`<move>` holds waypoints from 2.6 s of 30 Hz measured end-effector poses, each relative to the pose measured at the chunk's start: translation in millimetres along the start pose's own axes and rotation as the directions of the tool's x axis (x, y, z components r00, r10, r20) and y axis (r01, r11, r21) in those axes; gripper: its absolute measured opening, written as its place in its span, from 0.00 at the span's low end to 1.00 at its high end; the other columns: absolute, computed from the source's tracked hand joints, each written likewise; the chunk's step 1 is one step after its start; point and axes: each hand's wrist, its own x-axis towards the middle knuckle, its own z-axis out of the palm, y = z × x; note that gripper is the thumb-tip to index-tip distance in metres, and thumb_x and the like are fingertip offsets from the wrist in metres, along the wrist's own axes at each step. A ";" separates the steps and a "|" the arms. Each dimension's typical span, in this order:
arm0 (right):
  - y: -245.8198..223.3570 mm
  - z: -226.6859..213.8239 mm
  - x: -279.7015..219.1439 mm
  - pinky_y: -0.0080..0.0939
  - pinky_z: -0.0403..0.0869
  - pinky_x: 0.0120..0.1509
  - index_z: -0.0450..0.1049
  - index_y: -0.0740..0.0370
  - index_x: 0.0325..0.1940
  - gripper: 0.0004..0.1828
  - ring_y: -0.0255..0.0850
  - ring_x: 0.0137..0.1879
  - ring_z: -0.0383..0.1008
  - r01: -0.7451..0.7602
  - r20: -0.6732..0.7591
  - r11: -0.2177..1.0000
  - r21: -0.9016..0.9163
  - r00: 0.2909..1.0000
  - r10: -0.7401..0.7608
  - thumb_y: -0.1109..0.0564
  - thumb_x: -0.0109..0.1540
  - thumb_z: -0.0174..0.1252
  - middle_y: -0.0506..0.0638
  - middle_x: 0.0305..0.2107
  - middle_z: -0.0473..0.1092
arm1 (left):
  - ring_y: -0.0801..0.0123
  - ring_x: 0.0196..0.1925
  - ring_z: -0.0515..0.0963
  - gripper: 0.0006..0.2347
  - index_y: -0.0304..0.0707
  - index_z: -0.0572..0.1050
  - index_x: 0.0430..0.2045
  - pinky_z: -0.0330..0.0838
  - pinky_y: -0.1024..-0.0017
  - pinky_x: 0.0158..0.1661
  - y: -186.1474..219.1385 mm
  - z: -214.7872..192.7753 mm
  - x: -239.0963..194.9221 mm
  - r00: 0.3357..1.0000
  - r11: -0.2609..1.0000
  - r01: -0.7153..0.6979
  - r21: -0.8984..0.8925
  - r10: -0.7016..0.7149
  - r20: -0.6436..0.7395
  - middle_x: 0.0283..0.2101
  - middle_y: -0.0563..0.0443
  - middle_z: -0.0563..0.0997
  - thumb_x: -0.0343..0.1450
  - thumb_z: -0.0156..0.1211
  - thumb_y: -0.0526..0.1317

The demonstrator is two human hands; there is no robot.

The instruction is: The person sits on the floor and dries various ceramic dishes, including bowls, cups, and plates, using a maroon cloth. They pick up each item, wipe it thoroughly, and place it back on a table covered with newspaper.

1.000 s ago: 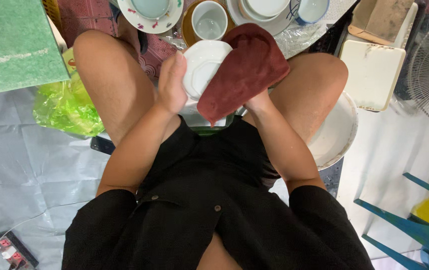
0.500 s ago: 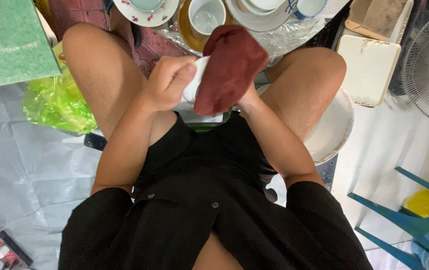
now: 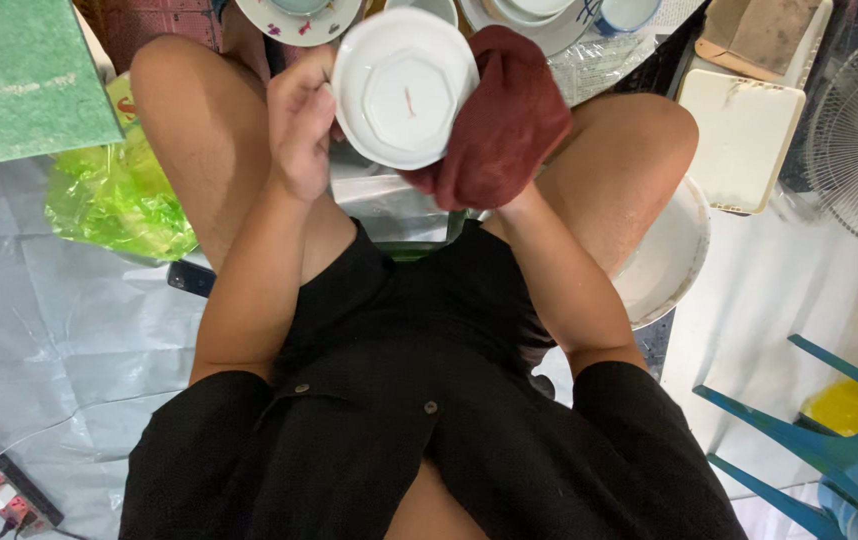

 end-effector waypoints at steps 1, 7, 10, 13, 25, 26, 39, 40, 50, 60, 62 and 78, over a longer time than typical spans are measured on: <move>0.7 -9.7 2.6 0.46 0.72 0.61 0.71 0.63 0.57 0.20 0.49 0.55 0.72 -0.072 -0.032 0.996 0.047 0.997 0.074 0.57 0.62 0.63 0.57 0.49 0.71 | 0.80 0.28 0.66 0.23 0.27 0.74 0.40 0.58 0.79 0.29 -2.9 -0.1 -0.9 0.999 1.000 0.025 0.018 -0.026 0.033 0.30 0.58 0.71 0.79 0.50 0.56; -6.3 -5.4 -5.2 0.48 0.72 0.61 0.71 0.63 0.57 0.21 0.50 0.55 0.72 -0.050 -0.028 0.996 0.072 0.998 0.053 0.57 0.61 0.64 0.58 0.49 0.71 | 0.78 0.29 0.68 0.23 0.29 0.72 0.28 0.61 0.77 0.31 -15.9 17.5 -3.4 0.996 0.996 0.059 0.061 -0.055 -0.067 0.26 0.56 0.71 0.86 0.46 0.51; -11.4 18.3 -16.6 0.48 0.72 0.62 0.71 0.63 0.57 0.21 0.51 0.55 0.72 0.075 0.012 0.997 -0.030 0.997 -0.074 0.57 0.61 0.65 0.59 0.49 0.70 | 0.76 0.35 0.75 0.24 0.28 0.76 0.36 0.68 0.76 0.38 -19.0 36.6 -5.0 0.967 0.999 -0.033 -0.029 0.025 -0.252 0.34 0.54 0.78 0.84 0.39 0.52; -16.2 33.9 -21.9 0.49 0.71 0.62 0.71 0.63 0.57 0.22 0.52 0.56 0.72 0.208 0.056 0.970 -0.130 0.978 -0.202 0.57 0.60 0.65 0.59 0.50 0.70 | 0.72 0.46 0.76 0.25 0.25 0.74 0.47 0.71 0.72 0.49 -17.7 45.0 -0.8 0.920 0.998 -0.011 0.055 0.032 -0.390 0.44 0.48 0.80 0.85 0.37 0.54; 29.1 13.6 -18.3 0.50 0.58 0.69 0.77 0.58 0.61 0.24 0.52 0.68 0.67 0.512 0.286 0.791 -0.334 0.855 -0.433 0.61 0.59 0.66 0.56 0.61 0.70 | 0.54 0.71 0.73 0.36 0.28 0.59 0.71 0.71 0.62 0.67 -25.7 46.9 -3.6 0.972 0.779 0.235 -0.581 -0.190 0.138 0.71 0.35 0.68 0.79 0.38 0.65; 29.5 10.1 -19.3 0.52 0.55 0.70 0.76 0.55 0.56 0.21 0.49 0.67 0.67 0.568 0.313 0.739 -0.363 0.821 -0.477 0.60 0.58 0.69 0.53 0.58 0.70 | 0.56 0.69 0.74 0.36 0.28 0.60 0.71 0.71 0.64 0.65 -25.0 44.5 -4.5 0.966 0.634 0.257 -0.729 -0.178 0.186 0.70 0.35 0.70 0.79 0.37 0.65; -20.7 -7.6 -14.9 0.38 0.79 0.55 0.62 0.69 0.71 0.41 0.38 0.49 0.78 -0.021 0.064 0.947 0.321 0.998 0.001 0.57 0.57 0.70 0.53 0.51 0.75 | 0.70 0.37 0.80 0.13 0.32 0.80 0.51 0.73 0.75 0.40 3.0 38.9 4.2 0.995 0.927 0.029 0.374 0.008 -0.097 0.37 0.48 0.83 0.82 0.52 0.42; -16.1 -8.0 -13.0 0.37 0.80 0.58 0.65 0.68 0.71 0.29 0.37 0.51 0.79 -0.031 0.045 0.878 0.477 0.999 0.011 0.61 0.67 0.64 0.53 0.52 0.76 | 0.72 0.36 0.81 0.10 0.31 0.79 0.48 0.73 0.75 0.38 9.9 38.9 6.8 0.991 0.912 -0.018 0.409 0.071 -0.114 0.36 0.48 0.83 0.81 0.57 0.40; -2.3 -0.6 -18.0 0.38 0.79 0.57 0.73 0.72 0.57 0.26 0.38 0.51 0.79 0.153 -0.033 0.985 0.085 0.988 -0.150 0.60 0.57 0.69 0.53 0.47 0.77 | 0.64 0.32 0.79 0.07 0.36 0.81 0.43 0.70 0.70 0.34 48.7 42.0 20.5 0.947 0.672 -0.283 0.684 0.310 0.087 0.34 0.47 0.81 0.75 0.73 0.34; -16.8 -8.3 -16.2 0.37 0.80 0.51 0.76 0.70 0.57 0.16 0.38 0.44 0.81 0.145 0.076 0.983 0.110 0.985 -0.154 0.63 0.67 0.66 0.55 0.42 0.80 | 0.62 0.27 0.75 0.07 0.38 0.82 0.39 0.68 0.67 0.30 43.8 34.0 15.2 0.932 0.616 -0.358 0.701 0.276 0.234 0.32 0.48 0.77 0.71 0.74 0.35; -24.1 -2.9 -19.7 0.37 0.80 0.49 0.76 0.69 0.58 0.17 0.39 0.42 0.82 0.125 -0.012 0.989 -0.073 0.992 -0.127 0.63 0.64 0.63 0.55 0.41 0.80 | 0.64 0.29 0.76 0.06 0.36 0.82 0.39 0.67 0.69 0.31 38.0 33.3 13.0 0.941 0.667 -0.323 0.672 0.300 0.154 0.31 0.49 0.77 0.73 0.73 0.34; 11.7 -31.1 -5.2 0.46 0.80 0.55 0.76 0.62 0.51 0.14 0.54 0.48 0.81 0.448 0.025 0.783 -0.432 0.874 -0.486 0.62 0.61 0.66 0.57 0.42 0.77 | 0.54 0.29 0.78 0.13 0.37 0.81 0.30 0.68 0.63 0.30 14.4 24.6 10.9 0.927 0.522 -0.362 0.772 0.114 0.358 0.27 0.43 0.79 0.80 0.56 0.45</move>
